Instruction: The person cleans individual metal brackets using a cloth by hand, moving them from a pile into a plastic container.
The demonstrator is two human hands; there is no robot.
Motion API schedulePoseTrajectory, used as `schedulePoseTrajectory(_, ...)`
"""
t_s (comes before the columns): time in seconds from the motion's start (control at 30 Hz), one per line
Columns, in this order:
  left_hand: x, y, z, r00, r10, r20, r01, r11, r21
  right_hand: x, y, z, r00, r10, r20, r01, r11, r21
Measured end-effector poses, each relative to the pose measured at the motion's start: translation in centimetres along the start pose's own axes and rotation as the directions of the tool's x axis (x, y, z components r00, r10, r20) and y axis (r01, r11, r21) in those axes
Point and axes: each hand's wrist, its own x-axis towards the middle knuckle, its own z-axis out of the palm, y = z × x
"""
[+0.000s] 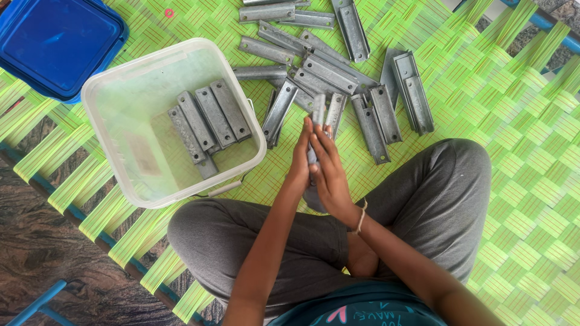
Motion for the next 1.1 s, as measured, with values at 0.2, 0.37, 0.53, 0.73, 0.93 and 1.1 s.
schedulePoseTrajectory(0.2, -3.4, 0.0, 1.2, 0.976, 0.168, 0.140, -0.198, 0.950, 0.240, 7.4, 1.4, -0.8, 0.991, 0.095, -0.099, -0.090, 0.995, 0.049)
schedulePoseTrajectory(0.37, -1.8, -2.1, -0.5, 0.993, 0.110, -0.040, -0.101, 0.980, 0.171, 8.2, 1.4, 0.8, 0.993, 0.106, -0.051, -0.110, 0.991, -0.071)
schedulePoseTrajectory(0.53, 0.0, -1.9, -5.4, 0.995, 0.057, -0.085, -0.072, 0.978, -0.194, -0.7, -0.3, 2.5, 0.987, 0.107, 0.121, -0.110, 0.994, 0.022)
schedulePoseTrajectory(0.73, -1.2, 0.2, -3.9, 0.984, 0.169, 0.054, -0.154, 0.965, -0.214, 0.9, 0.9, 1.9, 0.985, 0.025, 0.171, -0.036, 0.997, 0.062)
schedulePoseTrajectory(0.93, -1.7, 0.1, -2.0, 0.996, 0.041, 0.076, -0.008, 0.921, -0.390, 9.1, 1.2, 1.2, 0.996, 0.047, 0.074, -0.050, 0.998, 0.029)
schedulePoseTrajectory(1.1, -1.9, 1.0, -2.6, 0.996, 0.034, -0.084, -0.059, 0.943, -0.326, 5.2, 0.7, 2.8, 0.974, 0.189, 0.122, -0.183, 0.982, -0.056)
